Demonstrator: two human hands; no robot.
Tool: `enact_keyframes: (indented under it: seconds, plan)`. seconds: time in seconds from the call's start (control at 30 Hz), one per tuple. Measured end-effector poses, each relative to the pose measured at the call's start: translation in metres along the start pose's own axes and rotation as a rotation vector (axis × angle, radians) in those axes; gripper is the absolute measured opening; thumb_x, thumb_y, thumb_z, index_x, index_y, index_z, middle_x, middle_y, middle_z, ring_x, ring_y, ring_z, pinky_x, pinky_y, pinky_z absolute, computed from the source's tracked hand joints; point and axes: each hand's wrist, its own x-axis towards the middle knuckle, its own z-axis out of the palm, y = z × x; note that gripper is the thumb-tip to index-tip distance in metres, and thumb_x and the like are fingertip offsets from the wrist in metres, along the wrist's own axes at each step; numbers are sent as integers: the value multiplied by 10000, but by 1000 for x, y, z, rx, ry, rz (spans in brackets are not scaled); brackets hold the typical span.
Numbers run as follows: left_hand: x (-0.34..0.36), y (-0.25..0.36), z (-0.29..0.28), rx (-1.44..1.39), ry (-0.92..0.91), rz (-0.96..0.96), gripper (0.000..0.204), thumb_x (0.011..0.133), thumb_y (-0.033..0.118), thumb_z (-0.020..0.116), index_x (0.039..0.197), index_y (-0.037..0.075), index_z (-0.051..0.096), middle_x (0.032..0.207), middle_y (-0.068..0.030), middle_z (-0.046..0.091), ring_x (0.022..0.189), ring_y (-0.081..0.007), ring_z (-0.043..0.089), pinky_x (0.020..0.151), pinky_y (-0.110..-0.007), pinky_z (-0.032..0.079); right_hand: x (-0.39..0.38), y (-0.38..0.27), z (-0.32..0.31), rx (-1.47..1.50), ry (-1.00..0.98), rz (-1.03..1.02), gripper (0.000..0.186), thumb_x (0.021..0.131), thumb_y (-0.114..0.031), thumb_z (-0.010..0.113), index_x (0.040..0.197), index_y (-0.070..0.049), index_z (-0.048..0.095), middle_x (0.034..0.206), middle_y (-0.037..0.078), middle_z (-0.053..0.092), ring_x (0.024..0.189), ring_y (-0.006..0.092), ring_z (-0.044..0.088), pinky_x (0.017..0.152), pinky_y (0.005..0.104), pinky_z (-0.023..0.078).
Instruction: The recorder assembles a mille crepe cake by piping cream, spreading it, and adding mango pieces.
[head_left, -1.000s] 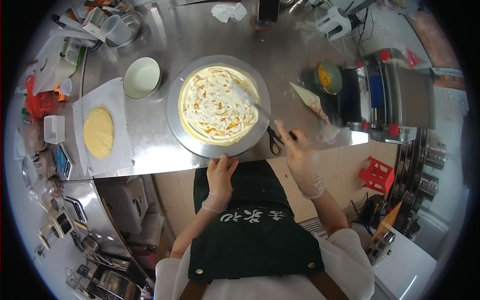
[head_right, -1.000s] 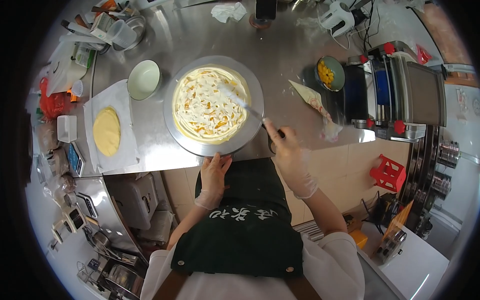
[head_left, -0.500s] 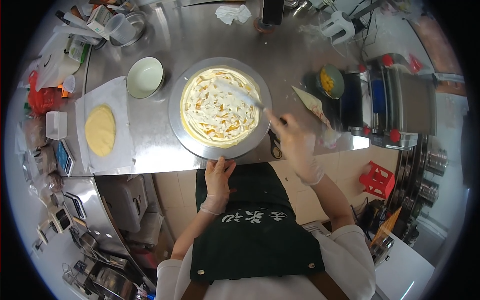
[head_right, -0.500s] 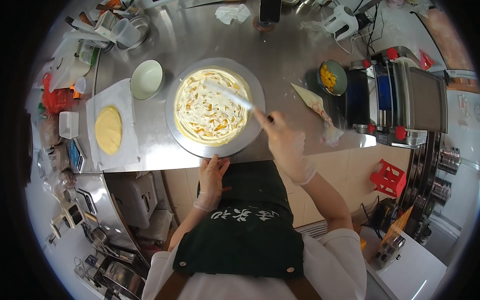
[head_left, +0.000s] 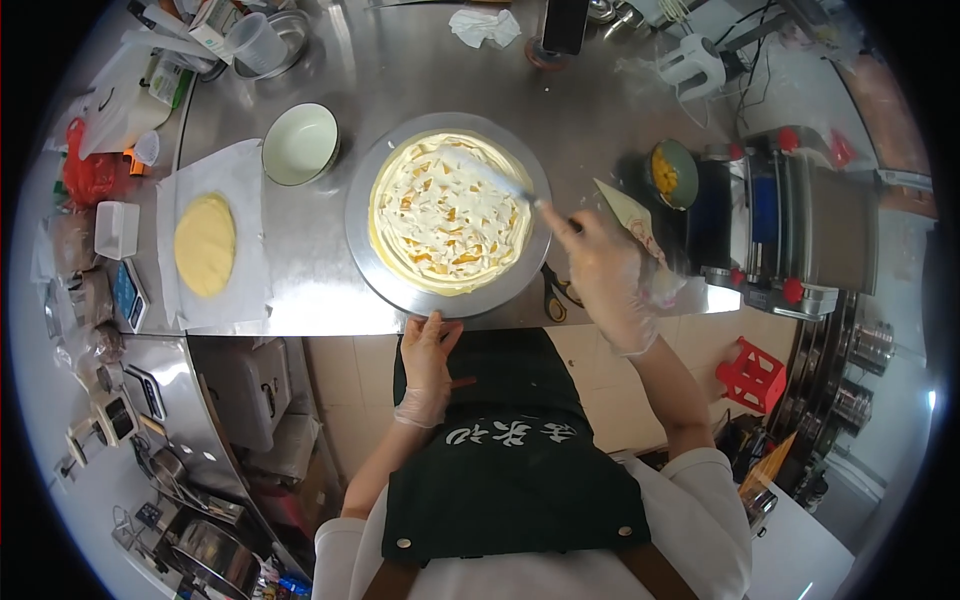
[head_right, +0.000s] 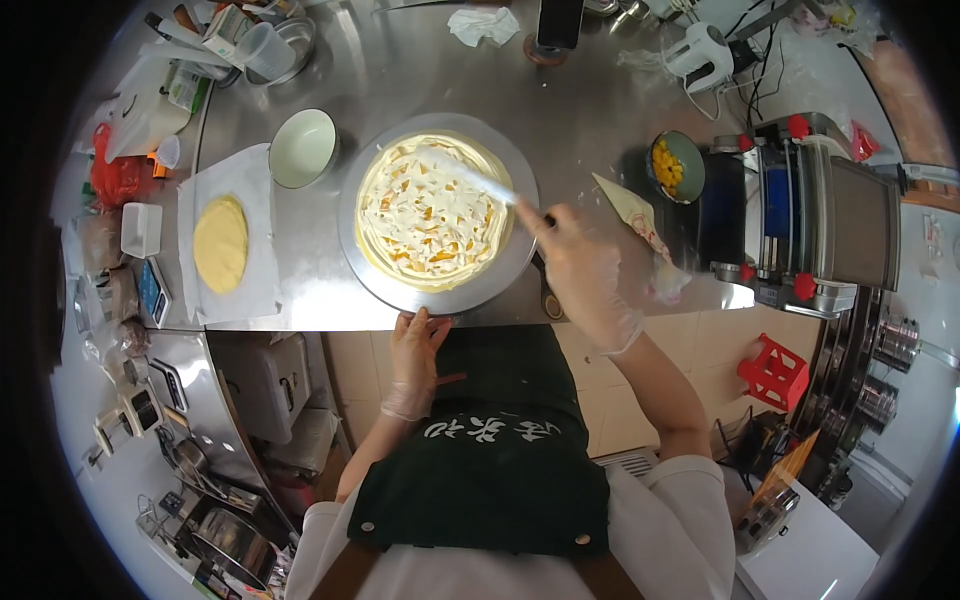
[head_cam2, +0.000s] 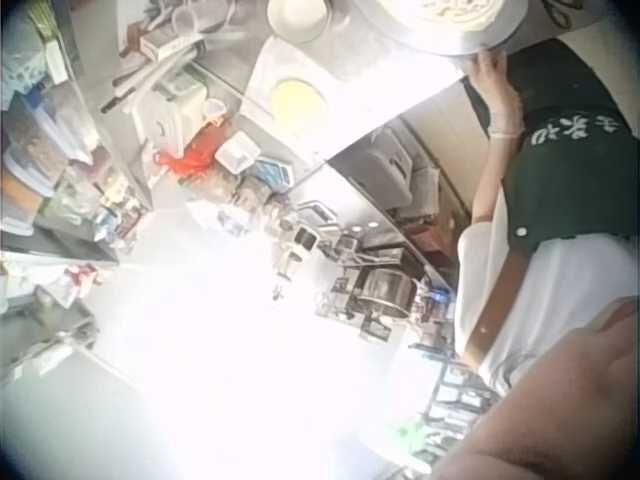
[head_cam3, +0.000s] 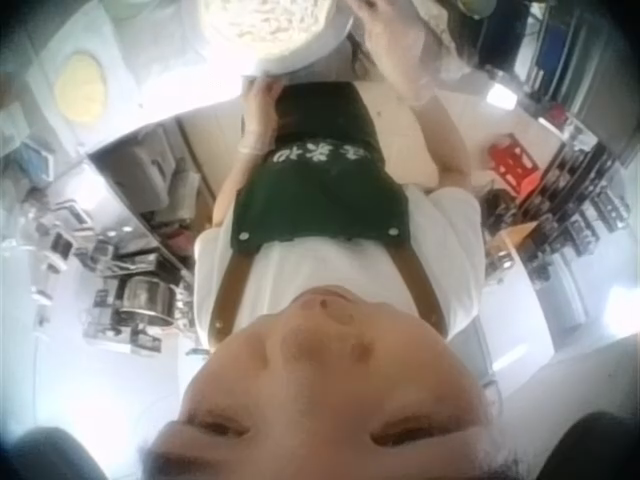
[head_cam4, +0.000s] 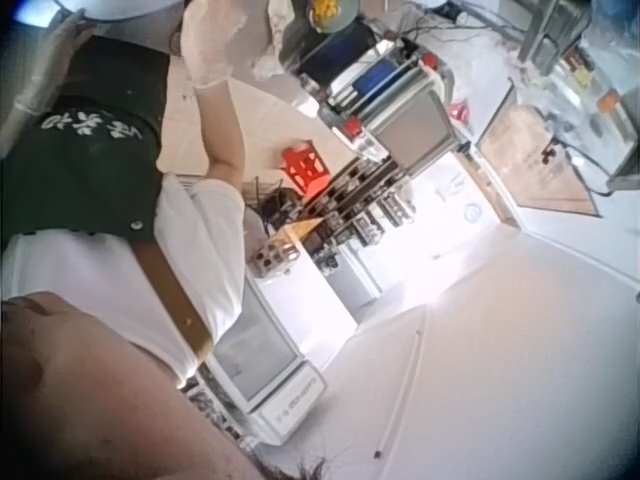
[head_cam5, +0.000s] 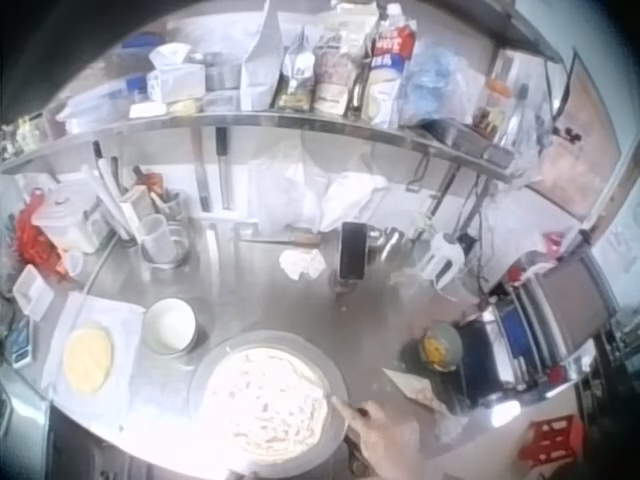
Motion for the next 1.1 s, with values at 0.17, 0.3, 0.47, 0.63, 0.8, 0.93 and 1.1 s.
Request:
enact_keyframes:
  seconds: [0.17, 0.3, 0.47, 0.63, 0.8, 0.93, 1.1]
  plan:
    - [2, 1, -4, 3, 26, 10, 161, 982, 114, 488, 1122, 36, 493, 1058, -80, 574, 900, -162, 582, 876, -355, 510, -21, -10, -6, 263, -118, -18, 535, 826, -7, 542, 1314, -227, 561, 936, 58, 575, 680, 237, 609, 592, 359, 512]
    - [2, -4, 0, 6, 28, 7, 162, 982, 122, 490, 1116, 31, 488, 1054, -82, 572, 904, -165, 579, 883, -353, 512, -51, -9, -2, 463, -160, 113, 552, 825, 2, 536, 1327, -227, 553, 962, 73, 596, 685, 225, 621, 594, 365, 508]
    - [-3, -16, 14, -33, -20, -42, 215, 987, 147, 485, 1183, 59, 484, 1077, -65, 568, 954, -177, 578, 912, -376, 483, -70, -23, -3, 535, -182, -28, 554, 854, 4, 556, 1374, -184, 506, 920, 78, 577, 734, 208, 617, 645, 331, 499]
    - [-5, -16, 11, -35, -8, -22, 277, 1011, 242, 447, 1150, 5, 479, 1093, -120, 567, 1013, -210, 579, 940, -397, 491, -83, -33, 3, 964, 4, 425, 418, 946, -7, 476, 1363, 4, 451, 1033, 60, 604, 809, 133, 551, 757, 267, 479]
    - [-36, -39, 38, 249, -716, -313, 551, 1001, 388, 450, 1403, 25, 350, 1342, -144, 479, 1237, -249, 488, 992, -390, 424, -119, -31, 20, 1314, 53, 657, 253, 932, -38, 526, 1174, 35, 526, 1007, 109, 614, 893, 180, 601, 807, 313, 493]
    - [-30, -56, 120, 460, -789, 318, 392, 993, 205, 486, 1321, -3, 433, 1269, -150, 538, 1159, -224, 541, 948, -308, 431, -131, -24, 23, 1194, 63, 649, 258, 920, -48, 548, 1167, 27, 534, 1090, 138, 622, 1030, 228, 612, 905, 334, 474]
    - [34, -110, 176, 673, -445, 382, 284, 997, 196, 433, 932, -33, 587, 758, -145, 649, 655, -228, 653, 605, -316, 515, -135, 53, 57, 1578, 281, 949, 268, 946, -203, 549, 1131, -12, 578, 998, 86, 629, 978, 183, 603, 872, 327, 475]
